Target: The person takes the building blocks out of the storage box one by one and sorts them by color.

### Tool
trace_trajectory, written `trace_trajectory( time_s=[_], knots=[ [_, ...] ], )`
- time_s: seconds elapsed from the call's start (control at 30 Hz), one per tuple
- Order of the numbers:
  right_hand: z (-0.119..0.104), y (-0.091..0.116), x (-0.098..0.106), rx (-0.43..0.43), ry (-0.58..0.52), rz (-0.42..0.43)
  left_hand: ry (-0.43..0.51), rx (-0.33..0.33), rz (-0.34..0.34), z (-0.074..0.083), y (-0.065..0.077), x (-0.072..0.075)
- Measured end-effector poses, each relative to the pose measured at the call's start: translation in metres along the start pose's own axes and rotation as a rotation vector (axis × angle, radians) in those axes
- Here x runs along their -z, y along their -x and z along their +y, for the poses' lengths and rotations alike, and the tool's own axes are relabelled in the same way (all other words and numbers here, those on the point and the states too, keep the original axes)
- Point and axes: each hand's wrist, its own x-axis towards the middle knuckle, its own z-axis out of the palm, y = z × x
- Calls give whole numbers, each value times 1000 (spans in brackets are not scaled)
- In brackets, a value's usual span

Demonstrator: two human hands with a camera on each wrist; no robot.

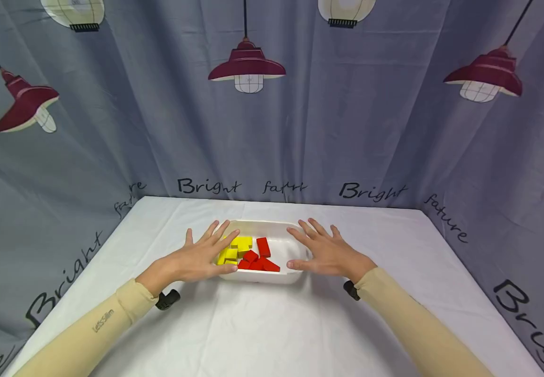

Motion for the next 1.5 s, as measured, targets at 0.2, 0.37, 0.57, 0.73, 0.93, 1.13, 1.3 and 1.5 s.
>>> trace_trajectory(
  time_s=[0.2, 0.37, 0.57, 0.73, 0.93, 1.13, 1.3, 1.5],
  knots=[
    [2, -4, -4, 30, 7, 163, 68, -33, 86, -3, -6, -2],
    [1, -8, -4, 14, -112, 218, 117, 11, 232, -8, -16, -3],
    [0, -16, -4, -6, -318, 262, 205, 125, 413, -20, -34, -9],
    [-5, -21, 0, -11, -421, 290, 114, 183, 433, -26, -48, -17],
    [-12, -24, 11, -92, -531, 268, -35, 188, 417, -28, -57, -28],
    [-12, -36, 14, -109, -644, 219, -47, 239, 390, -29, -58, -32],
    [-9, -50, 16, -143, -809, 149, -23, 288, 342, -30, -58, -34],
    [-6, -62, 18, -162, -866, 89, -6, 305, 318, -29, -57, -34]
  ],
)
